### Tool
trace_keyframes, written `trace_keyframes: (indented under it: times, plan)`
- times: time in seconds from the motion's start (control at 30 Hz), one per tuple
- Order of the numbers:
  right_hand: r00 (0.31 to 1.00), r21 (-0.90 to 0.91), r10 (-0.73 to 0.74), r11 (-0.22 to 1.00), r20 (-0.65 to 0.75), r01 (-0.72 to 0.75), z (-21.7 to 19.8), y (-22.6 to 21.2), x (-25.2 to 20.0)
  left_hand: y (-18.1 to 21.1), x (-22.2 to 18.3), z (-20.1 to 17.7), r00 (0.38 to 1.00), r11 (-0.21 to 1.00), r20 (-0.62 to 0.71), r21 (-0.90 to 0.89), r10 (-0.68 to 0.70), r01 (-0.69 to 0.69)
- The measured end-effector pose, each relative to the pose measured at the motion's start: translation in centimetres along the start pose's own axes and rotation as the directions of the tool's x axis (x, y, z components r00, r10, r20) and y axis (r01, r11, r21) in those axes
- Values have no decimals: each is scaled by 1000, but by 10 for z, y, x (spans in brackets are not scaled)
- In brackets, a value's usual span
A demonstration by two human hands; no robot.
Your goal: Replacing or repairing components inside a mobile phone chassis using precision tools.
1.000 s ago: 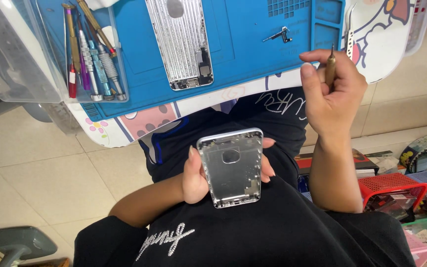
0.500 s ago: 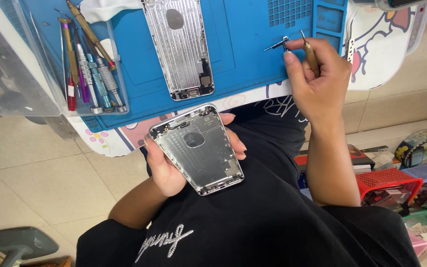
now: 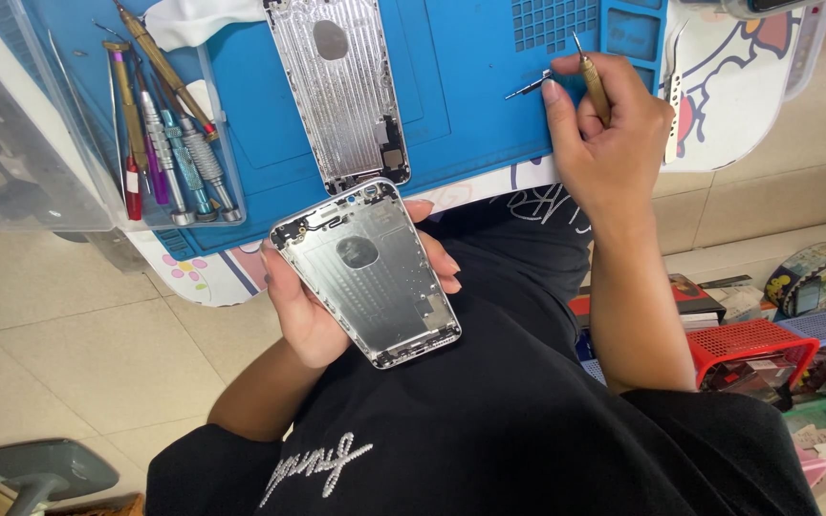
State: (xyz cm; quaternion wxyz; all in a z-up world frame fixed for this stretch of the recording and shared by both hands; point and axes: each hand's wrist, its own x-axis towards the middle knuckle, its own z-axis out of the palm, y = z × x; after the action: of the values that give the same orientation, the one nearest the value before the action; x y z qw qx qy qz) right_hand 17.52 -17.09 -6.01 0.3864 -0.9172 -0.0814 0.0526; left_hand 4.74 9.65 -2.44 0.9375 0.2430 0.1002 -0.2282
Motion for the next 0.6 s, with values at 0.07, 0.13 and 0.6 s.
trace_keyframes:
  times: [0.07,0.13,0.6]
  plan:
    - [1000,-21,-14,1000,-5,14,1,0,0,3,0,5,1000,1000,-13,20,-12,12]
    - [999,-36,-34,999,-7,34,3,0,0,1,-1,7,999,999,-31,44,-18,19]
    - [999,-9,-37,999,-28,37,6,0,-3,-14,-5,6,998,998,46,35,42,-44]
